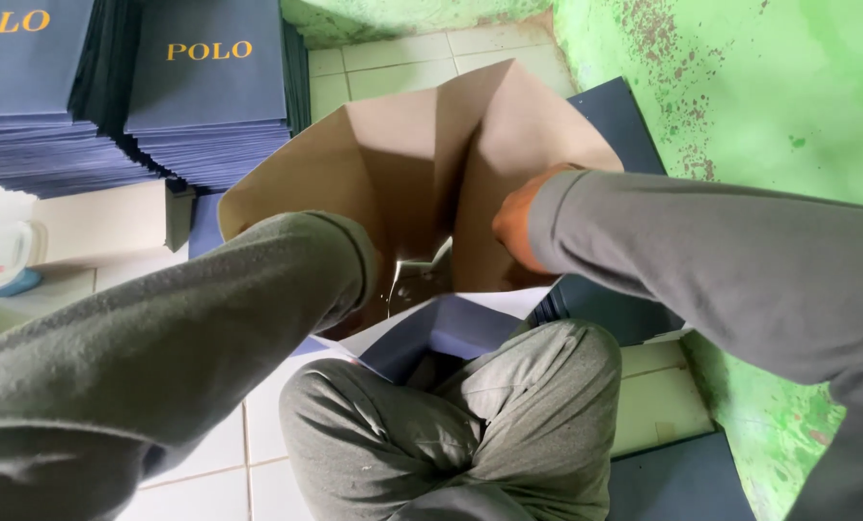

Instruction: Folding and assembling a paper shopping bag from a flat sheet

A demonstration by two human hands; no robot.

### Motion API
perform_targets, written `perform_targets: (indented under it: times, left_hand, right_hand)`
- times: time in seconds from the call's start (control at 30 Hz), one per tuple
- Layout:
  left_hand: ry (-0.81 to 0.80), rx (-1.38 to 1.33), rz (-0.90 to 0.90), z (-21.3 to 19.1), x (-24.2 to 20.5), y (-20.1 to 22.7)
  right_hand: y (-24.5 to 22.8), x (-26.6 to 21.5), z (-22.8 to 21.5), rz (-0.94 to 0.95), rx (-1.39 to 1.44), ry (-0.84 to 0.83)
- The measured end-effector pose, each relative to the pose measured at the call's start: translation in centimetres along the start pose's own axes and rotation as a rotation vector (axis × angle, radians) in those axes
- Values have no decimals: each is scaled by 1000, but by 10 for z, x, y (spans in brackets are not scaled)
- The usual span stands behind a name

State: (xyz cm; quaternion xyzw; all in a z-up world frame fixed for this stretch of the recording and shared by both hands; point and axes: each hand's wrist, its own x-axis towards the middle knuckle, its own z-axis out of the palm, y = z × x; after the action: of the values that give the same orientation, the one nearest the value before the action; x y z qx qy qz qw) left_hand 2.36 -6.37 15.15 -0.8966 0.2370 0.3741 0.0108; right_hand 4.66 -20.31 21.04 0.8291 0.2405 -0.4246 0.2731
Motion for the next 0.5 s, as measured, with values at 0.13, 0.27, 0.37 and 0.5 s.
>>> perform_targets:
  times: [0.13, 0.27, 0.37, 0.5]
  left_hand:
    - [-30, -83, -6, -7, -21, -3]
    - [-59, -161, -7, -17, -48, -17]
    - [-112, -204, -21, -25, -67, -10]
    - [-276, -314, -70, -20, -79, -13]
  right_hand:
    - [7, -24, 1, 42, 150, 5]
    - [22, -22, 20, -146, 423, 77]
    - [33, -20, 34, -247, 610, 41]
    - [38, -38, 49, -337, 697, -14]
